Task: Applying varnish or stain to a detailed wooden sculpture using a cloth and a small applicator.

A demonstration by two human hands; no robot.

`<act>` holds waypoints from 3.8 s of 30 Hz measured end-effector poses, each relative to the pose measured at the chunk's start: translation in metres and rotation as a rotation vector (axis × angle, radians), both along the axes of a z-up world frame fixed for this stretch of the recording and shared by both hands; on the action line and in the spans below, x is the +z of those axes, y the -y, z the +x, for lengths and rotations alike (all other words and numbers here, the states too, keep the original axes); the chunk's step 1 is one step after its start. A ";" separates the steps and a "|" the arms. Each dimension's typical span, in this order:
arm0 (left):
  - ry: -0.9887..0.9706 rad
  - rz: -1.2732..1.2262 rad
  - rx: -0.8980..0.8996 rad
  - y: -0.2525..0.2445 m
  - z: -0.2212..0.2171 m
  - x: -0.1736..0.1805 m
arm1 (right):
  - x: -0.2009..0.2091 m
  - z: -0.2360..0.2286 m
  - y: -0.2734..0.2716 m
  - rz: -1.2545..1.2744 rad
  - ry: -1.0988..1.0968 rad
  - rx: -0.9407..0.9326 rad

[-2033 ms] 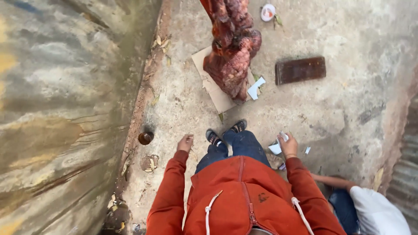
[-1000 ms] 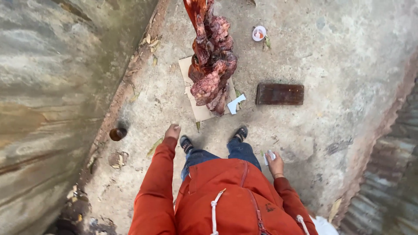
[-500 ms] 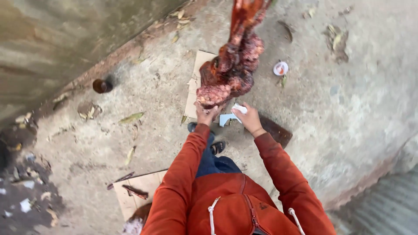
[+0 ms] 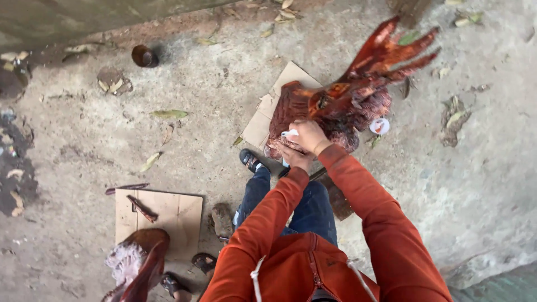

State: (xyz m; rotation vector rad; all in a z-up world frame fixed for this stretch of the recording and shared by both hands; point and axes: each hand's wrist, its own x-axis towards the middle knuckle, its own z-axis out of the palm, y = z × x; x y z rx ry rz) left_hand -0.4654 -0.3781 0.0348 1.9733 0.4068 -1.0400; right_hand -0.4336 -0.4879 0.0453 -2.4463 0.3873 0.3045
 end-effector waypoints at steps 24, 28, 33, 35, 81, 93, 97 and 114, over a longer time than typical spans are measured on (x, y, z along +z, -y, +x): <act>0.398 -0.113 0.817 0.043 -0.013 0.030 | -0.004 0.088 0.053 0.416 -0.228 0.813; 0.600 0.081 0.913 0.059 -0.026 -0.003 | -0.032 0.092 0.031 0.487 -0.116 0.955; 0.690 0.050 0.920 0.059 -0.026 -0.004 | -0.046 0.113 0.049 0.527 -0.260 1.057; 0.693 0.043 0.938 0.060 -0.027 -0.009 | -0.047 0.116 0.047 0.556 -0.315 1.100; 1.080 0.283 0.423 0.058 0.009 0.074 | -0.040 0.097 0.014 0.632 0.011 -0.660; 1.086 0.635 0.180 -0.004 0.063 0.056 | 0.031 0.017 -0.009 0.247 0.173 0.074; 0.930 0.582 0.190 -0.031 0.075 0.012 | 0.064 -0.022 -0.011 0.076 0.373 0.515; 0.623 0.047 0.507 0.031 -0.011 -0.026 | 0.022 0.054 0.081 0.602 0.032 0.609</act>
